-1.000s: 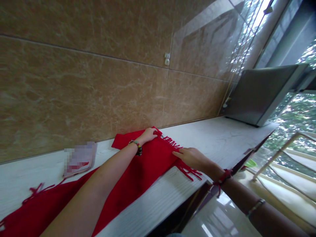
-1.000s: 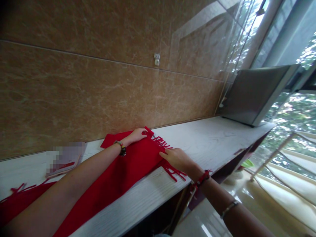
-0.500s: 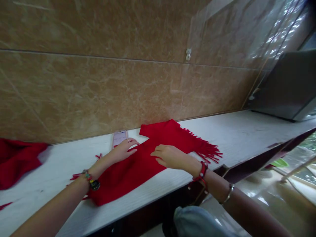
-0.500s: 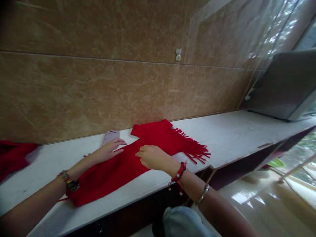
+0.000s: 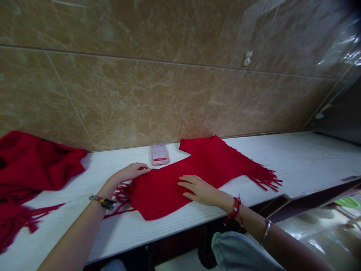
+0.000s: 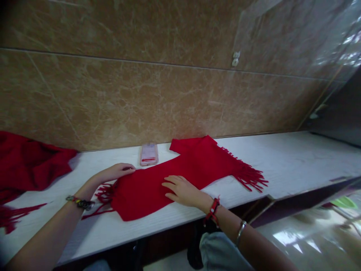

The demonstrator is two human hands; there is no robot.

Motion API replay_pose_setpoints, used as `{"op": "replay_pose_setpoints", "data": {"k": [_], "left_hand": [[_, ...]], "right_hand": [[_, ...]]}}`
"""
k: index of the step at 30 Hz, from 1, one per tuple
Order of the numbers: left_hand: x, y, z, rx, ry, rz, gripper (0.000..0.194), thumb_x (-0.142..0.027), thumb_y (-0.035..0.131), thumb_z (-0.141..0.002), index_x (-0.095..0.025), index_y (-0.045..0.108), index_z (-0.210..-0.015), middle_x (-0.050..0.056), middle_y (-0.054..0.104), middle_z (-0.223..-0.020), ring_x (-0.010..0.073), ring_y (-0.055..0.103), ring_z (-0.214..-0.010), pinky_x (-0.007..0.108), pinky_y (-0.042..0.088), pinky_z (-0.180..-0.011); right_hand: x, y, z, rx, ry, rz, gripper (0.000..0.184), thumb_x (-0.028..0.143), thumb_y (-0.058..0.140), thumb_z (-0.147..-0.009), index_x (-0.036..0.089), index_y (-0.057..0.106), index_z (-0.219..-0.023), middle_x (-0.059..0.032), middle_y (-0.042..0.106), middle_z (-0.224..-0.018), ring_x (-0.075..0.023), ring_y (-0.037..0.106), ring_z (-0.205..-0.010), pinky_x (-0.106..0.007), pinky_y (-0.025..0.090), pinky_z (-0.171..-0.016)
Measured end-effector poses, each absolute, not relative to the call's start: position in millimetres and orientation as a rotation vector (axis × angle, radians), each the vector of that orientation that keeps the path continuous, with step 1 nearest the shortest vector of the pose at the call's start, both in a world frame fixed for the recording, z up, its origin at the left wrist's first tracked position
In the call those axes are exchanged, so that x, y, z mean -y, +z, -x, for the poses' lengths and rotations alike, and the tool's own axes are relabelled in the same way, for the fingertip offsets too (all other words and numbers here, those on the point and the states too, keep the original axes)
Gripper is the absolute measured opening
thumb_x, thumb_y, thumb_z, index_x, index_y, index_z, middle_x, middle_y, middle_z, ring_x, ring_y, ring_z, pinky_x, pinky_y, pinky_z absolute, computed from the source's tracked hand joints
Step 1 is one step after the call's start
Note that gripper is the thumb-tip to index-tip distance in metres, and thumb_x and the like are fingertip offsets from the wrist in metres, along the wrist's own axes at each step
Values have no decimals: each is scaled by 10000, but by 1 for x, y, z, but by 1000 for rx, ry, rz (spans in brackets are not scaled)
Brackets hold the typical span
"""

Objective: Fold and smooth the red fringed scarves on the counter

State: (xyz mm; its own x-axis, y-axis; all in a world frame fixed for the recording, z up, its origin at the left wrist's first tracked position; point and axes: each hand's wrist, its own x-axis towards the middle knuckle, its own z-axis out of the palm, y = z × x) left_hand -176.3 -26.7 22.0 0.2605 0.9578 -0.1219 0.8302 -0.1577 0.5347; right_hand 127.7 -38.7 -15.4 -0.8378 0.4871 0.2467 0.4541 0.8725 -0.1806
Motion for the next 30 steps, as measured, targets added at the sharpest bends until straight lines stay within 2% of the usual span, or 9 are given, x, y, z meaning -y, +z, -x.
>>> {"op": "replay_pose_setpoints", "data": {"k": [3,6,10,14,18,23,26,30], "left_hand": [[30,24,194,-1607,378,-1875,414,-489,461,-684,-131,619,-820,23,613,-671,149,529,-595,226,393,-524],[31,22,203,-1760,439,-1783,400,-478,445,-664,-130,604,-782,8,567,-590,139,496,-539,220,361,-477],[27,16,196,-1941,481,-1854,392,-471,440,-654,-132,606,-759,44,602,-685,164,511,-619,247,380,-549],[22,12,180,-1739,435,-1962,389,-462,460,-671,-159,609,-864,46,628,-850,171,536,-729,249,396,-652],[24,14,175,-1635,345,-1961,349,-440,519,-639,-149,612,-808,37,625,-796,168,535,-707,244,396,-638],[39,28,183,-1552,434,-1826,359,-500,491,-682,-154,544,-760,-20,537,-650,107,453,-555,197,323,-471],[45,34,186,-1471,576,-1699,380,-530,471,-700,-161,526,-776,-25,526,-676,96,448,-567,186,317,-472],[42,32,187,-1556,476,-1641,439,-555,423,-711,-149,560,-806,-9,533,-632,108,454,-541,200,316,-456]], "right_hand": [[40,-20,-128,2732,173,712,374,299,418,-859,179,485,-1207,-81,461,-1268,-195,382,-1178,-363,307,-994],[40,-22,-129,2730,162,694,374,289,421,-856,181,483,-1209,-86,465,-1265,-203,385,-1177,-376,314,-987],[33,-15,-124,2730,130,665,312,269,456,-836,167,565,-1111,-93,554,-1156,-208,480,-1080,-365,372,-928],[11,3,-105,2622,121,761,265,214,433,-840,136,596,-1033,-91,615,-1040,-183,535,-986,-319,399,-880],[-18,12,-77,2619,105,972,273,157,403,-838,115,583,-1040,-120,607,-1041,-173,532,-996,-280,383,-875],[-41,5,-56,2759,97,1040,273,163,404,-840,131,576,-1049,-124,601,-1055,-186,536,-992,-292,376,-863],[-46,2,-55,2774,101,1044,229,179,435,-831,126,611,-967,-123,625,-983,-200,553,-947,-314,373,-855],[-46,9,-61,2778,107,1028,197,173,445,-826,112,623,-884,-120,632,-932,-184,563,-892,-276,386,-812]]}}
